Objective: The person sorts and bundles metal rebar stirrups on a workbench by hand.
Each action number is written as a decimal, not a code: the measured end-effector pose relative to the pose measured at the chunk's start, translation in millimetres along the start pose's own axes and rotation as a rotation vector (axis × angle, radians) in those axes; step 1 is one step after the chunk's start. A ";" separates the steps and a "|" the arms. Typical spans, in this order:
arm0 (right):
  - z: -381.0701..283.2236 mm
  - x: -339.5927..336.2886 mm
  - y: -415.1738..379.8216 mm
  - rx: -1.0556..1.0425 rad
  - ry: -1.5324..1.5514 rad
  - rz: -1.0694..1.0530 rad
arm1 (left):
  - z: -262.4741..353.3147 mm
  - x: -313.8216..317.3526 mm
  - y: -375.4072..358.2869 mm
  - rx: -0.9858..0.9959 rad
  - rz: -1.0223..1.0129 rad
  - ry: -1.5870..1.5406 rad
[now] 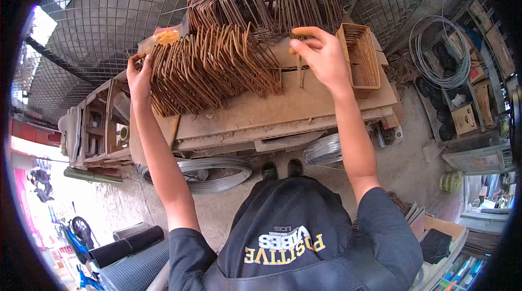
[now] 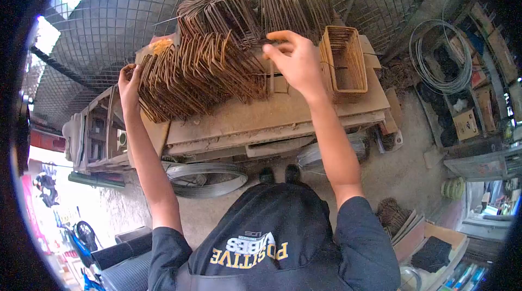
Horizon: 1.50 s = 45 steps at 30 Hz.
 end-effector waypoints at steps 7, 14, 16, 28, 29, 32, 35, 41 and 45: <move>14.9 66.6 39.4 0.099 -0.048 -0.181 | -4.3 0.0 1.1 -0.012 -0.014 -0.045; 13.9 69.1 15.0 -0.002 -0.084 -0.278 | -4.5 -1.8 0.1 -0.025 -0.004 -0.017; -5.4 71.6 0.6 -0.010 -0.115 -0.357 | 0.5 -0.1 -2.1 -0.006 0.010 0.004; 14.4 81.8 13.0 -0.003 -0.073 -0.267 | -3.4 -1.2 0.7 -0.031 -0.002 -0.003; 15.9 83.3 12.8 -0.004 -0.073 -0.264 | -4.6 -2.0 2.4 -0.028 -0.004 -0.003; 12.6 93.3 5.1 0.040 0.037 -0.341 | -0.8 -3.7 2.2 0.020 0.012 0.062; 17.5 92.7 7.6 -0.005 0.000 -0.322 | 0.4 0.1 -2.7 -0.025 -0.011 -0.020; -1.6 83.1 -2.1 -0.011 0.050 -0.203 | 7.1 -0.2 -6.9 -0.038 0.036 0.067; -32.8 34.1 -27.5 -0.119 -0.087 -0.101 | -1.8 -2.4 3.3 -0.002 0.001 -0.005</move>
Point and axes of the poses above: each hand's wrist, its own y-axis towards the middle knuckle, its own x-axis out of the palm, z = x × y, the point moved 9 cm from there along y, towards the middle knuckle, and after that the axes turned 7 degrees about -x, right-handed, at the moved point
